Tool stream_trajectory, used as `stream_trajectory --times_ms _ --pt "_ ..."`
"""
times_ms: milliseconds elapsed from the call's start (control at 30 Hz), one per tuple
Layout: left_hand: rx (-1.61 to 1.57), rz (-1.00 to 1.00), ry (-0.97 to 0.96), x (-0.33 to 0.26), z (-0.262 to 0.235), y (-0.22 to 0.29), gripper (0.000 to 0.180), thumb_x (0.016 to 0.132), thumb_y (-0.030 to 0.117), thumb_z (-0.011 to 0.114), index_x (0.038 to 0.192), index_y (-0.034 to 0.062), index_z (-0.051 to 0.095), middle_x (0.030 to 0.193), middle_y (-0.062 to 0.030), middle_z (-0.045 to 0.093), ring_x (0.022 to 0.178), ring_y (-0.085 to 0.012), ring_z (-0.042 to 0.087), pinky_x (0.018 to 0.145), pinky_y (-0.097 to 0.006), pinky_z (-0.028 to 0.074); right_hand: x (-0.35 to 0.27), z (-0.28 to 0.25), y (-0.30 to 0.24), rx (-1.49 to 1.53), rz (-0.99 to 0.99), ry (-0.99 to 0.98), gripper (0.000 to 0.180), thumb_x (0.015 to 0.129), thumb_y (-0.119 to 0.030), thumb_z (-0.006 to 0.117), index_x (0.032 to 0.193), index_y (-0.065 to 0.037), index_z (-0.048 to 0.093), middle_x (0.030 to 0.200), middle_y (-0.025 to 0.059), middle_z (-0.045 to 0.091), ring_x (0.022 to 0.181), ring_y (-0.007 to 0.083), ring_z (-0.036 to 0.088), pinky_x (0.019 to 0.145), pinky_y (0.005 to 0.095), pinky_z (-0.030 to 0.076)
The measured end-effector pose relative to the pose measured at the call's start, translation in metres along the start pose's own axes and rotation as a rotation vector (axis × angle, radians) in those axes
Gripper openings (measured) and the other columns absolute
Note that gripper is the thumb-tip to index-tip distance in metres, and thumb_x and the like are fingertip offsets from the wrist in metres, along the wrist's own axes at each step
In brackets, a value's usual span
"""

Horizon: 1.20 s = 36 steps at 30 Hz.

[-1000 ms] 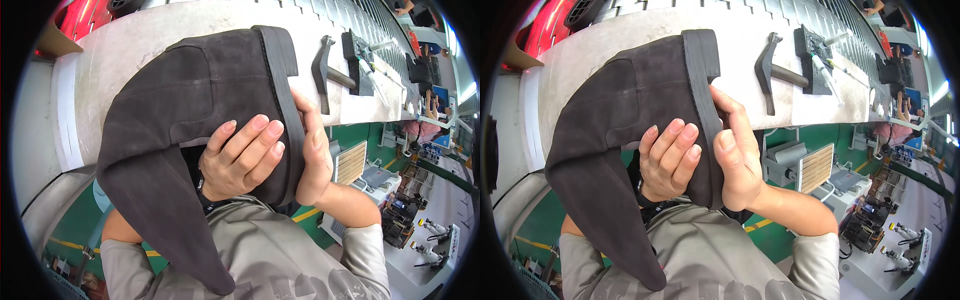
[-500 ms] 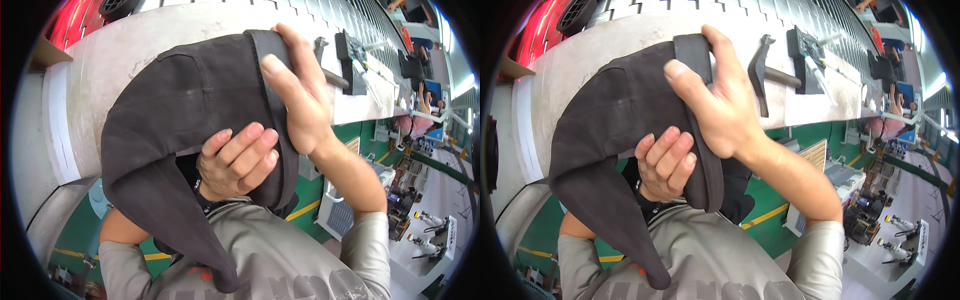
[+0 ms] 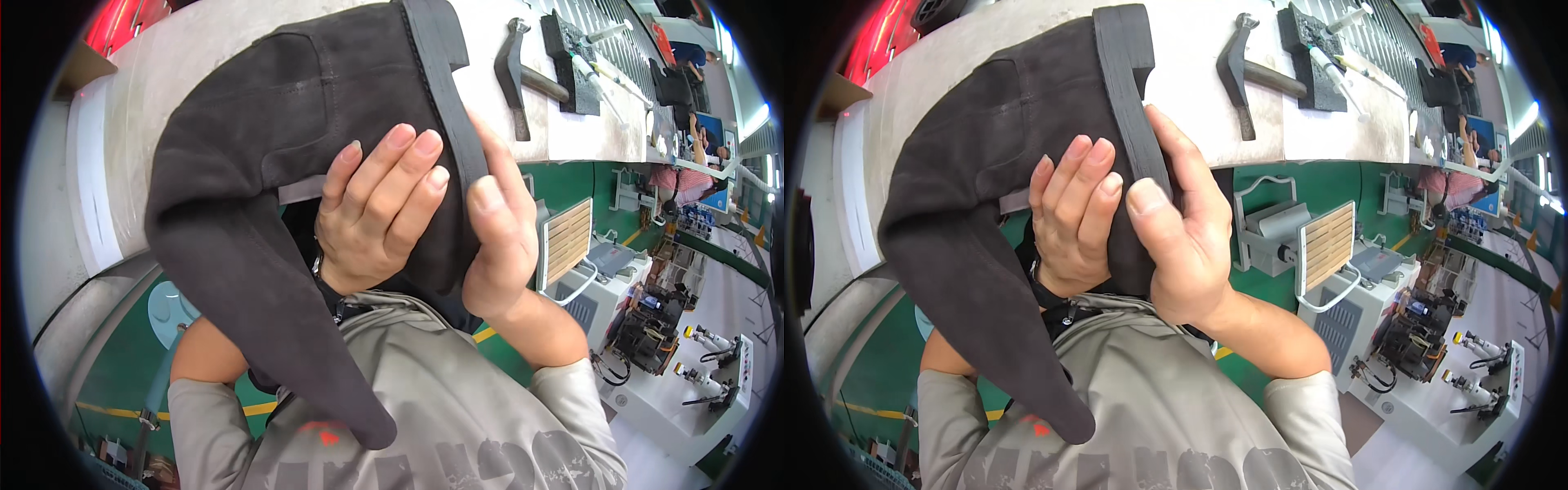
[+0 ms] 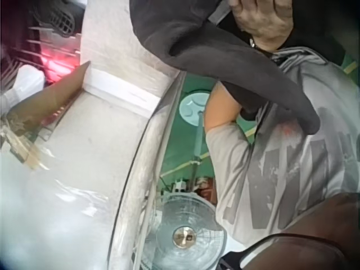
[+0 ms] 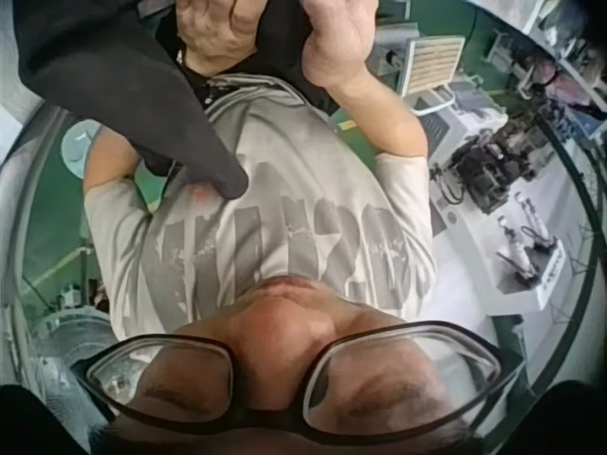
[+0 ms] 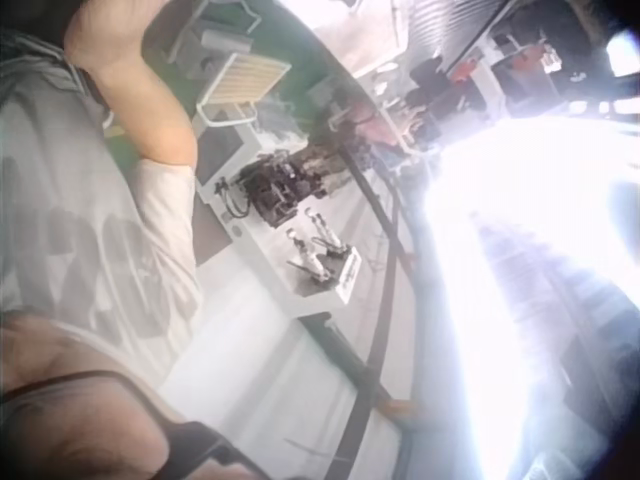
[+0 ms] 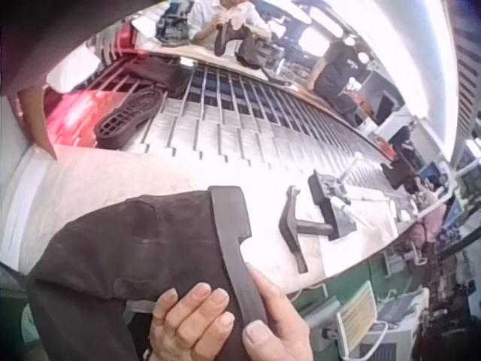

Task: The person fits a black sole onto a black boot by hand, pressing firmly along the edges. They rotate the boot to check the fit and smooth the upper material against the sole.

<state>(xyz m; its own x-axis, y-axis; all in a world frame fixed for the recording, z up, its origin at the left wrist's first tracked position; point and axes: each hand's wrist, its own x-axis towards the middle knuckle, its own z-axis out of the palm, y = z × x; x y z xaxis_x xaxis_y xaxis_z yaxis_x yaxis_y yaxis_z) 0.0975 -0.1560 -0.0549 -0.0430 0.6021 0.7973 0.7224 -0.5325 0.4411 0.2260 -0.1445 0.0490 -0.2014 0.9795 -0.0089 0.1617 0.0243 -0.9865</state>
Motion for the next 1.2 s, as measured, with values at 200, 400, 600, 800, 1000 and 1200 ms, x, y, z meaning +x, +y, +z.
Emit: stream_trajectory --times_ms 200,400,600,800,1000,1200 --pt "0.015 0.053 -0.007 0.001 -0.008 -0.005 0.034 0.108 0.017 0.06 0.142 0.0137 0.06 0.149 -0.0057 0.067 0.142 -0.0247 0.062 0.128 -0.045 0.037 0.034 -0.022 -0.004 -0.022 0.198 0.047 0.056 0.103 -0.025 0.071 0.145 0.007 0.053 0.131 0.0164 0.066 0.118 0.0194 0.062 0.106 0.0363 0.051" --pt "-0.449 -0.144 -0.16 -0.01 -0.064 -0.017 0.084 0.069 -0.003 0.079 0.149 -0.0018 0.053 0.145 -0.0274 0.062 0.135 -0.0434 0.063 0.118 -0.053 0.046 0.145 -0.021 0.004 -0.229 0.068 0.146 0.063 0.101 -0.048 0.069 0.131 0.007 0.07 0.119 0.0191 0.072 0.11 0.0213 0.065 0.095 0.0331 0.052" --pt "-0.663 -0.603 -0.132 0.002 -0.106 -0.013 0.092 0.085 0.008 0.077 0.163 -0.0051 0.03 0.157 -0.0223 0.048 0.134 -0.0313 0.058 0.12 -0.046 0.042 0.137 0.003 -0.018 -0.1 0.019 -0.109 0.057 0.094 -0.043 0.082 0.127 0.0 0.064 0.105 0.0116 0.071 0.09 0.0149 0.064 0.081 0.0325 0.054" --pt "-0.638 -0.342 -0.06 0.063 -0.132 -0.019 0.102 0.083 0.019 0.087 0.163 -0.0057 0.028 0.157 -0.0256 0.045 0.133 -0.0327 0.059 0.116 -0.046 0.047 0.1 0.002 -0.1 0.209 -0.429 -0.075 0.057 0.095 -0.016 0.085 0.138 0.001 0.052 0.119 0.0103 0.066 0.102 0.012 0.065 0.092 0.0304 0.056" --pt "0.282 0.438 0.081 0.154 -0.172 -0.006 0.09 0.091 0.033 0.081 0.158 -0.0047 0.034 0.153 -0.0332 0.044 0.126 -0.0381 0.056 0.104 -0.043 0.052 0.113 -0.027 -0.093 0.374 -0.875 -0.139 0.065 0.087 -0.018 0.077 0.143 0.004 0.049 0.143 0.026 0.056 0.132 0.0309 0.056 0.117 0.0455 0.042" --pt "0.552 0.319 -0.24 0.235 -0.148 0.016 0.099 0.076 0.066 0.089 0.145 -0.0009 0.062 0.134 -0.0217 0.068 0.126 -0.0374 0.064 0.123 -0.063 0.035 0.102 -0.04 -0.06 0.211 -0.809 -0.194 0.065 0.088 -0.028 0.075 0.142 -0.001 0.049 0.149 0.0278 0.051 0.142 0.0396 0.053 0.12 0.0528 0.043"
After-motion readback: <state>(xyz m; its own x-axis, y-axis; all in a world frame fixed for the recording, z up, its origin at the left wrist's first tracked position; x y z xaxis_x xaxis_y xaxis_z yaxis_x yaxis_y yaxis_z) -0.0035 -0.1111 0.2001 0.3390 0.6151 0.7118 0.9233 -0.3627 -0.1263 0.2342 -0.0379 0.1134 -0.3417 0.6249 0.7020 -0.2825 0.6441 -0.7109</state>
